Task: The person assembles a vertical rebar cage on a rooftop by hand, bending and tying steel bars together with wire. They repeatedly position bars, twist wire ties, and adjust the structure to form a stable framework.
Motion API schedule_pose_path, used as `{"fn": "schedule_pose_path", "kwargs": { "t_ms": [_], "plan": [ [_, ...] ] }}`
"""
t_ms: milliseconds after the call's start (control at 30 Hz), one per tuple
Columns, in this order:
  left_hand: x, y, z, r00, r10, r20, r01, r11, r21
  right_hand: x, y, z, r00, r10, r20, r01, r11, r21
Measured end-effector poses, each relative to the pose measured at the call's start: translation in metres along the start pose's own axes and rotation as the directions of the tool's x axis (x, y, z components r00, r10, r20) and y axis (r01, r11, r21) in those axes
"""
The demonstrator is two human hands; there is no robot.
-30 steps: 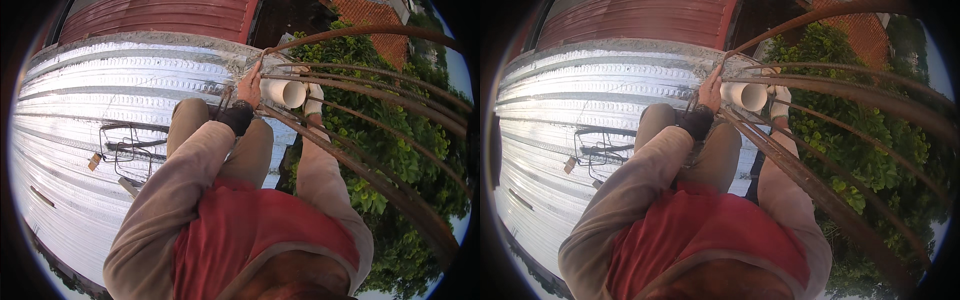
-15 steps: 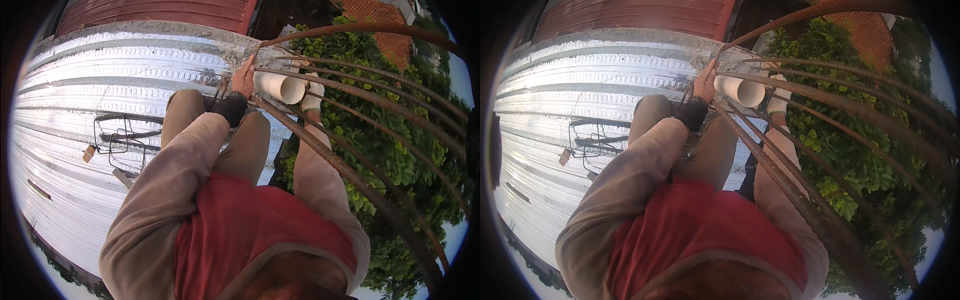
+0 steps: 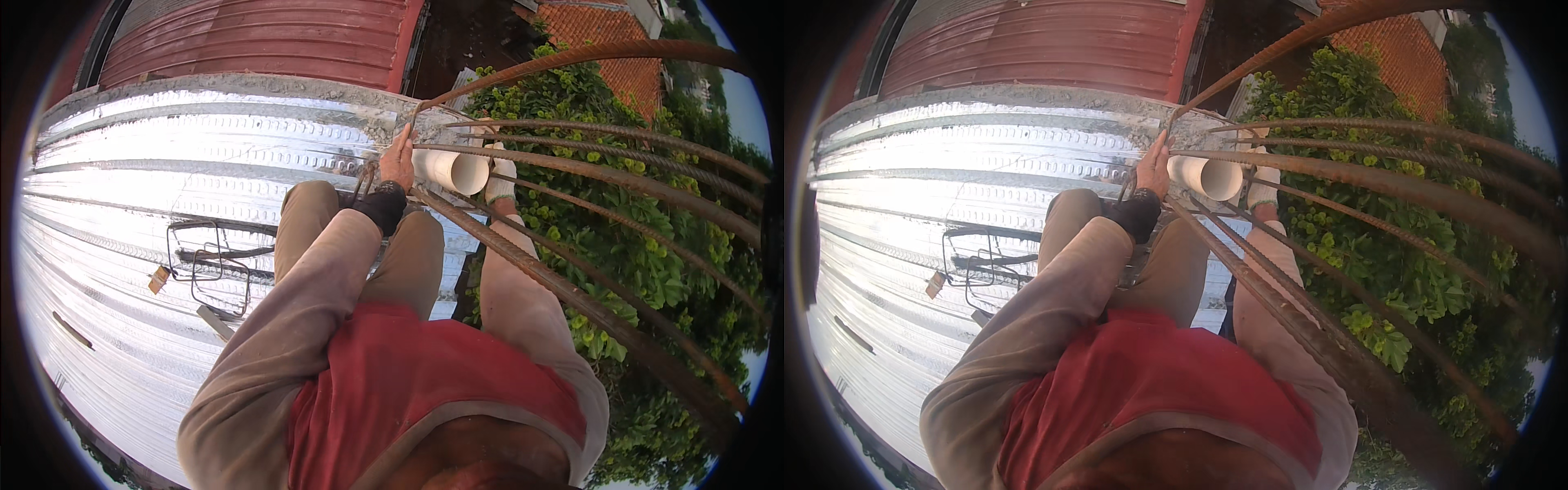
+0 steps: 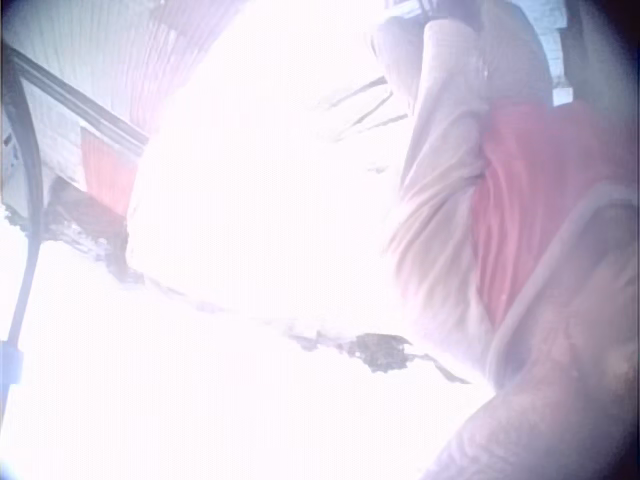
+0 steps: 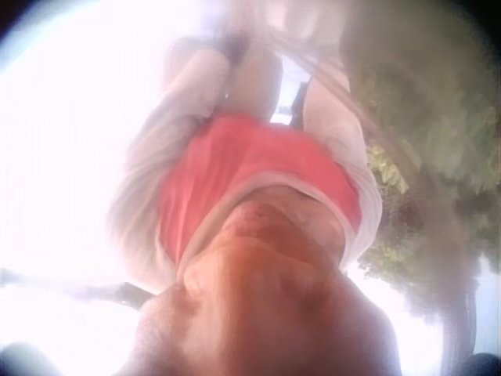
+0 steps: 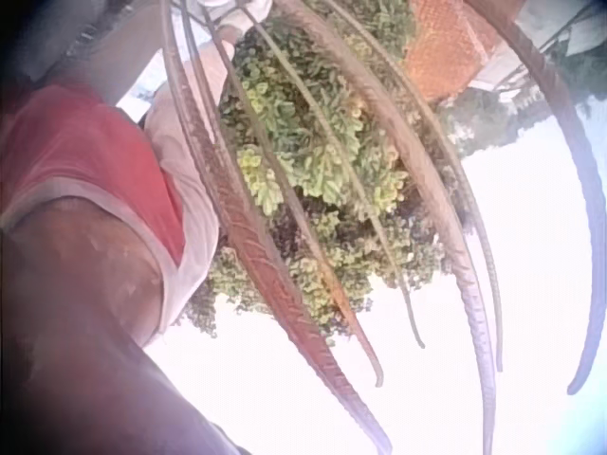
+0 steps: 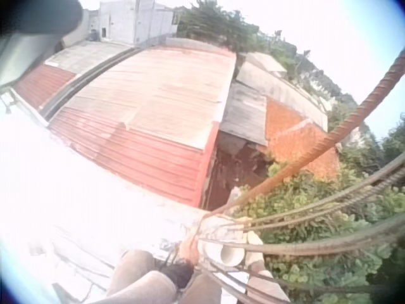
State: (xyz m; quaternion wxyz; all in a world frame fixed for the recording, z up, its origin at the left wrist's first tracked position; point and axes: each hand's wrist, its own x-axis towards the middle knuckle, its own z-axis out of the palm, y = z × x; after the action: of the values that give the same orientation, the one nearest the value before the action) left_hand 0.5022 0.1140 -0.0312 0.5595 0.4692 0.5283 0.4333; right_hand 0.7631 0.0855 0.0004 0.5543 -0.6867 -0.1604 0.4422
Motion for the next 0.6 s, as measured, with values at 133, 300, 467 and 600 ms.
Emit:
{"fn": "schedule_pose_path", "kwargs": {
  "t_ms": [133, 300, 467, 600],
  "plan": [
    [0.008, -0.001, -0.013, 0.996, -0.045, 0.074, 0.054, 0.991, -0.12, 0.002, 0.016, -0.036, 0.978, 0.079, -0.192, -0.055, 0.99, 0.13],
    [0.025, 0.008, -0.107, 0.964, -0.266, 0.016, 0.26, 0.924, -0.281, -0.065, -0.011, -0.063, 0.923, 0.187, -0.337, -0.2, 0.98, -0.005],
    [0.014, 0.018, -0.235, 0.938, -0.325, -0.121, 0.285, 0.921, -0.264, -0.178, 0.078, -0.125, 0.888, 0.231, -0.398, -0.339, 0.913, -0.228],
    [-0.027, -0.02, -0.344, 0.893, -0.325, -0.312, 0.32, 0.945, -0.069, -0.271, 0.171, -0.138, 0.78, 0.437, -0.447, -0.526, 0.846, -0.092]
  ]
}}
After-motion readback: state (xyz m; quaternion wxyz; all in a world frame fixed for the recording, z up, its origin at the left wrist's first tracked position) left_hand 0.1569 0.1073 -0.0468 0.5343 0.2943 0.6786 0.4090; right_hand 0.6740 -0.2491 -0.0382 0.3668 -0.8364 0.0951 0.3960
